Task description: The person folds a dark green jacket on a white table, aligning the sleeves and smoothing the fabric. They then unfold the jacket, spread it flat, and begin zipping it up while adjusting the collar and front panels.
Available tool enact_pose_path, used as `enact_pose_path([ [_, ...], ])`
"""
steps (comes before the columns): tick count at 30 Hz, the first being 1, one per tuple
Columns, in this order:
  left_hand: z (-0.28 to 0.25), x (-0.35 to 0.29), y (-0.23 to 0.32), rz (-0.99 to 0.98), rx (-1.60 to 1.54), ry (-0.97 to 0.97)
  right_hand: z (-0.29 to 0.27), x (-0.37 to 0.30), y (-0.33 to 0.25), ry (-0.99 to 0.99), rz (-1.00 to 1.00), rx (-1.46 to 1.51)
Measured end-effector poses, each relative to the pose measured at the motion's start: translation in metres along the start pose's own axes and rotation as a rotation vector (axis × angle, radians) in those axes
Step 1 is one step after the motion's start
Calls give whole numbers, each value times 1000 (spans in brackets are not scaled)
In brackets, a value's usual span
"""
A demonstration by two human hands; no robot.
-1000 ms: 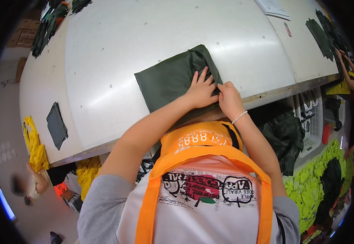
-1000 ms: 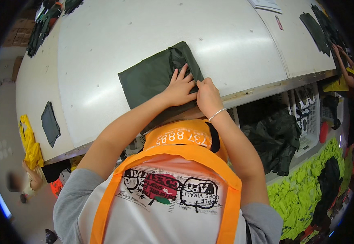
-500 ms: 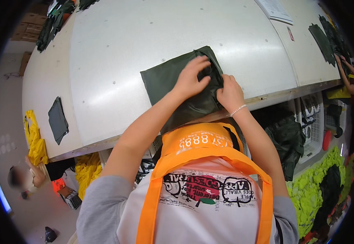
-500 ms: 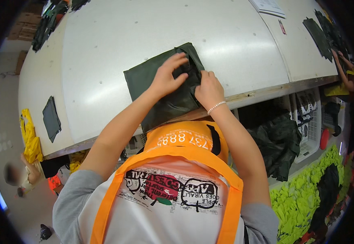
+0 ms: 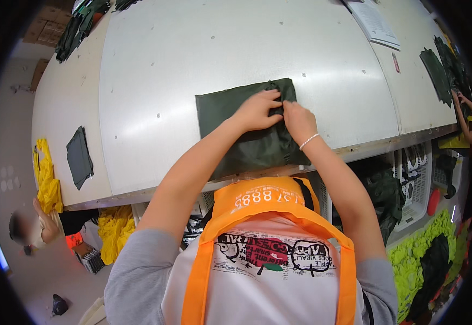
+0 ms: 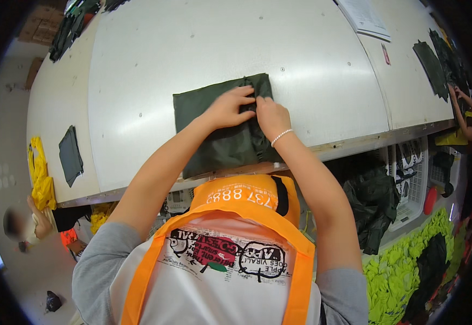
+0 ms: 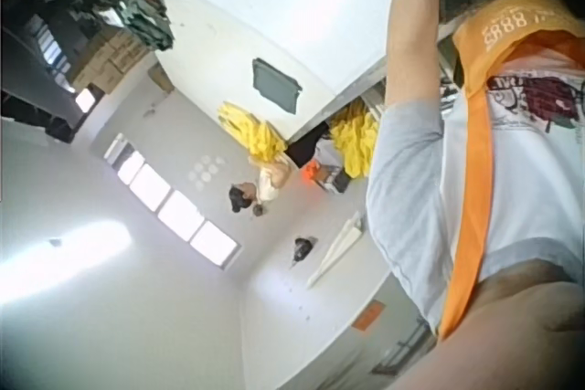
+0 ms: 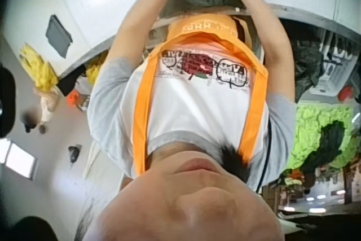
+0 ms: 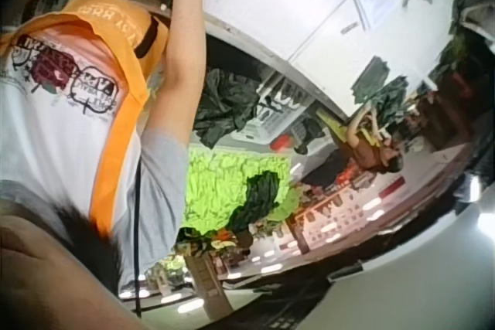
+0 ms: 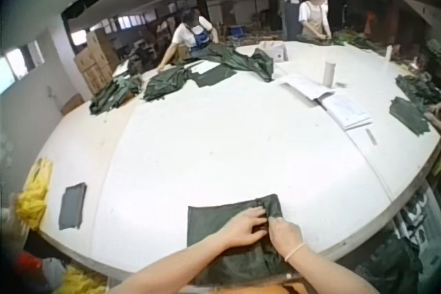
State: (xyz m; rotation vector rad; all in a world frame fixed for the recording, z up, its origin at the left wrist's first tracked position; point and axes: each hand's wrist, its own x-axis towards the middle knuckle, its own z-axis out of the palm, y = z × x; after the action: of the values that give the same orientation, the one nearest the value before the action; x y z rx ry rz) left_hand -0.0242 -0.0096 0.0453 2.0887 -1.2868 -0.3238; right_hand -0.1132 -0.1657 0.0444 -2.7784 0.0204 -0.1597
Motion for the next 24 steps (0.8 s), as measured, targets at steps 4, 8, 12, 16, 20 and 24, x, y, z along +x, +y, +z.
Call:
enact_pose_path([
  [4,2,-21,-14,-307,544,109,3,-1,-14,119,-57,30],
  [8,22,-16,-19,-331,691,137,9,18,-34,-36,-111,15],
  [12,12,-13,-28,-364,389,99,9,24,-32,-113,-206,-87],
  [16,-21,0,-56,-392,-25,87,15,41,-25,2,-286,8],
  [20,2,7,-72,-381,69,180,18,74,-19,-150,-79,155],
  [24,2,13,-78,-435,-50,191,35,106,-3,-175,22,149],
])
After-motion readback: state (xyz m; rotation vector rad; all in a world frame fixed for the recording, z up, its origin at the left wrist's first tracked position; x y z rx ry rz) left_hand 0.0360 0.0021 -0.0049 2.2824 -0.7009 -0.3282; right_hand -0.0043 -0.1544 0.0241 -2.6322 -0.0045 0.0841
